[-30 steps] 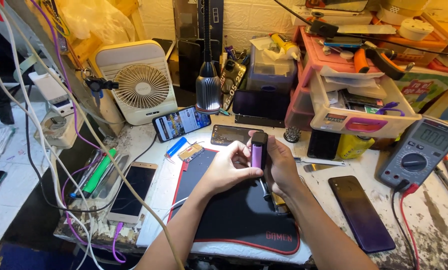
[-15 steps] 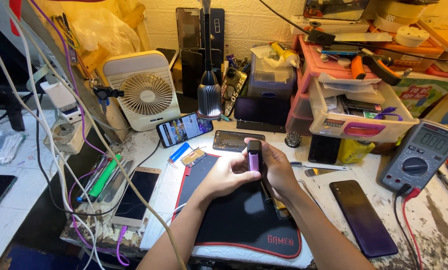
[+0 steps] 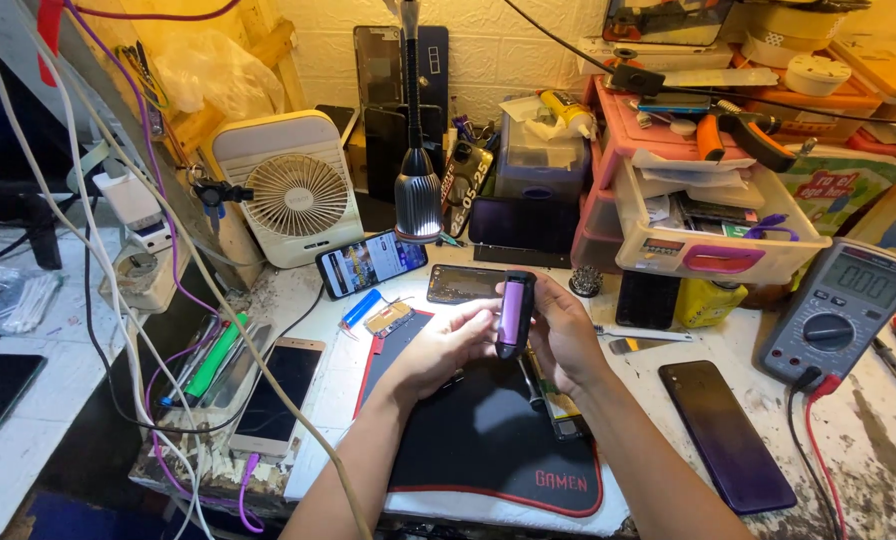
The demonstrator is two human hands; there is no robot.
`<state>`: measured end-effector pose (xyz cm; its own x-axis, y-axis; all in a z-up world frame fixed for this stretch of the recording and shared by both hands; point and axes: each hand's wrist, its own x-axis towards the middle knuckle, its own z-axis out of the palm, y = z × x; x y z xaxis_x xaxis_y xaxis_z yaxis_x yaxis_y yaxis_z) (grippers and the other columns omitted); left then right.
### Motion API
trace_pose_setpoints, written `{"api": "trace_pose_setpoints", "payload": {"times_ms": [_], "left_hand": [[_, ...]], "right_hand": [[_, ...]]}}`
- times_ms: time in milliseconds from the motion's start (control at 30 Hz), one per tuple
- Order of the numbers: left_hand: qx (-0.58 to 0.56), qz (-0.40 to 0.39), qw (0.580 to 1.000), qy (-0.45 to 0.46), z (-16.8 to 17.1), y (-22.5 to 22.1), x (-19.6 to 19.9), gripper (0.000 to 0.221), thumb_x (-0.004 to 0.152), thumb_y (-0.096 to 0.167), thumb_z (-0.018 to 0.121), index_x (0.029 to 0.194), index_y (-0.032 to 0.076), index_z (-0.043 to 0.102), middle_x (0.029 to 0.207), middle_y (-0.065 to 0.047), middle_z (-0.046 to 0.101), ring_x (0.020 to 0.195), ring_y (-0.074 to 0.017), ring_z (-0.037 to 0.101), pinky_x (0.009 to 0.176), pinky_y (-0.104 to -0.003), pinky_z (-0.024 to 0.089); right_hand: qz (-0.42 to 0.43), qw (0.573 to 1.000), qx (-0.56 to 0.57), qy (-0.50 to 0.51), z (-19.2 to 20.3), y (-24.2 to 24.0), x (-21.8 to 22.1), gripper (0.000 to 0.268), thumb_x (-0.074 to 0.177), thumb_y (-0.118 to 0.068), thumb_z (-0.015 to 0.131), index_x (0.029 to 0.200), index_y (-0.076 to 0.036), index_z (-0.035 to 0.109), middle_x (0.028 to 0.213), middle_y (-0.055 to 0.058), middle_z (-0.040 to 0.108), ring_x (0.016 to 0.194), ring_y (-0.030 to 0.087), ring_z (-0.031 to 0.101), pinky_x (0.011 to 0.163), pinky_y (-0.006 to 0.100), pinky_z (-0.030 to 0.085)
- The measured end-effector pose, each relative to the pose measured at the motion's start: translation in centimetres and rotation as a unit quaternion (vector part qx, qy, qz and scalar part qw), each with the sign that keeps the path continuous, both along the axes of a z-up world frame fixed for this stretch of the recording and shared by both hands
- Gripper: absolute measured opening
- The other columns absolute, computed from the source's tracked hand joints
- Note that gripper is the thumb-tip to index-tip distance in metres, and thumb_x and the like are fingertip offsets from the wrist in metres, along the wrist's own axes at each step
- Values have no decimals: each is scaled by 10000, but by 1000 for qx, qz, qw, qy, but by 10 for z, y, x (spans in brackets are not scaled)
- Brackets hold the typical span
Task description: Testing and inspecting mobile phone components using a multimeter and manual handling at a repair station.
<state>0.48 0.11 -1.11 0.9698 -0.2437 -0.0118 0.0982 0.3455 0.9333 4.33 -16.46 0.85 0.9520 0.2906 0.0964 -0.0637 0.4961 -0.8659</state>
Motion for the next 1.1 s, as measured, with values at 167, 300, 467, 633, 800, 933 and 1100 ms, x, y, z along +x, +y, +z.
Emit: {"api": "trace_pose_setpoints", "payload": {"times_ms": [167, 300, 467, 633, 800, 933, 1100], "left_hand": [[51, -3, 998, -25, 4, 3, 0, 385, 989, 201, 698, 1334, 54, 611, 1099, -55, 723, 972, -111, 685, 873, -301, 610], [55, 6, 998, -41, -7, 6, 5, 364, 930, 138, 779, 1239, 37, 613, 1053, -85, 732, 937, -129, 706, 804, -302, 626], [69, 10, 996, -51, -14, 5, 7, 395, 908, 158, 810, 1232, 49, 613, 1064, -88, 734, 947, -122, 702, 820, -289, 613], [105, 47, 991, -67, -2, 3, 3, 452, 819, 157, 892, 1167, 56, 623, 1026, -78, 746, 909, -101, 699, 787, -243, 600], [98, 33, 993, -53, 6, 1, 1, 417, 896, 176, 820, 1251, 55, 637, 1037, -91, 730, 948, -120, 696, 832, -279, 603], [102, 34, 993, -50, 0, 2, 3, 452, 943, 185, 768, 1354, 57, 631, 1072, -99, 733, 987, -124, 692, 893, -303, 595], [-8, 60, 998, 12, -84, 14, 34, 410, 1027, 234, 661, 1387, 48, 599, 1149, -146, 698, 1001, -194, 672, 925, -362, 573]], "right_hand": [[45, 998, 27, 25, -4, -2, -1, 346, 1091, -213, 443, 1355, -47, 591, 1082, 197, 695, 934, 227, 665, 761, 342, 551], [82, 992, 77, 48, -3, -1, 0, 360, 1092, -200, 430, 1384, -25, 549, 1088, 223, 632, 916, 246, 611, 719, 371, 577], [78, 995, 50, 22, -3, -3, -1, 372, 1096, -203, 412, 1410, -39, 526, 1106, 227, 638, 965, 235, 631, 751, 344, 582], [90, 995, 31, 12, -4, -2, 1, 382, 1095, -221, 396, 1410, -53, 533, 1124, 222, 640, 990, 236, 648, 780, 342, 589], [65, 997, 42, 18, -5, -1, -2, 352, 1094, -184, 410, 1403, -62, 523, 1100, 214, 655, 961, 232, 654, 764, 320, 584], [29, 999, 24, 8, -11, 1, 0, 318, 1075, -157, 470, 1367, -56, 547, 1156, 170, 676, 987, 201, 655, 756, 317, 600], [1, 995, -84, -56, -19, 4, 11, 361, 1054, -102, 510, 1402, -14, 556, 1240, 194, 674, 1103, 235, 648, 919, 383, 577]]}}
